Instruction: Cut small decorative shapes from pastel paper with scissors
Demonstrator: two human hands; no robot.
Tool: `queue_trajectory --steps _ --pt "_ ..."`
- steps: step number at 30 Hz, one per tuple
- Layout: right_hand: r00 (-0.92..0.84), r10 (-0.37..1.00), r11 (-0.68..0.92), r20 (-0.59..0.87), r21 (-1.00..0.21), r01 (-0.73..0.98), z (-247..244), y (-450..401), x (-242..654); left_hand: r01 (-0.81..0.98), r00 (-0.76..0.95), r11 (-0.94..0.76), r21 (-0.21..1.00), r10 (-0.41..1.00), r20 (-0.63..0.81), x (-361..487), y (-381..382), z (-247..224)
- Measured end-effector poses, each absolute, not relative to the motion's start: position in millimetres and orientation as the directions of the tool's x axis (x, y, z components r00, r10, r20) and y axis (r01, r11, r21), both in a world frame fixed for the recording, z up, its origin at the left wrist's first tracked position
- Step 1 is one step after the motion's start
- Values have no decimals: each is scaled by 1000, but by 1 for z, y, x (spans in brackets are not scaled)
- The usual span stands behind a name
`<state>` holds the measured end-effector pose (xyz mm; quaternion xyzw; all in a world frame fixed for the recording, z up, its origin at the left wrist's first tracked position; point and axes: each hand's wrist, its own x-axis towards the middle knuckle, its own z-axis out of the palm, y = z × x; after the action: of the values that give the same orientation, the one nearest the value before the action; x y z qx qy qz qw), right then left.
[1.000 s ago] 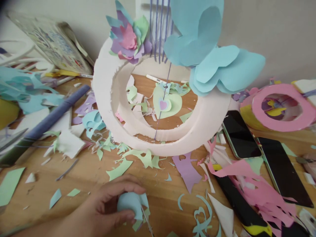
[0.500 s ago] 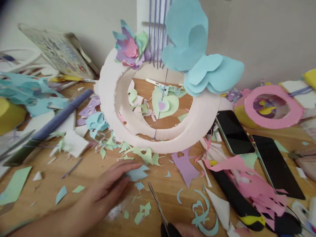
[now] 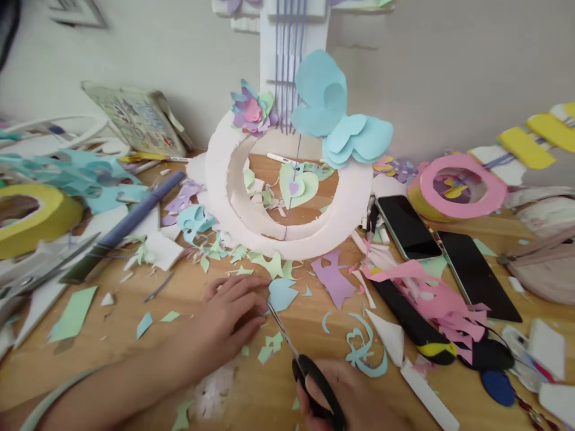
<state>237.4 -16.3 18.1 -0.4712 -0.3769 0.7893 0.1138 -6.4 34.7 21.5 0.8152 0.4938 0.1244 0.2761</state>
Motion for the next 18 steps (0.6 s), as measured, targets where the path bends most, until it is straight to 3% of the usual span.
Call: queue_trajectory --steps 5,11,18 --pt "-563 585 -609 -584 -775 170 23 -9 234 759 483 -380 528 873 -66 -4 41 23" --pt "-550 594 -515 -587 -803 301 33 -3 226 780 467 -384 493 883 -51 -1 45 22" --pt "-538 604 -508 -588 -804 309 32 -3 222 760 449 -375 531 893 -11 3 46 16"
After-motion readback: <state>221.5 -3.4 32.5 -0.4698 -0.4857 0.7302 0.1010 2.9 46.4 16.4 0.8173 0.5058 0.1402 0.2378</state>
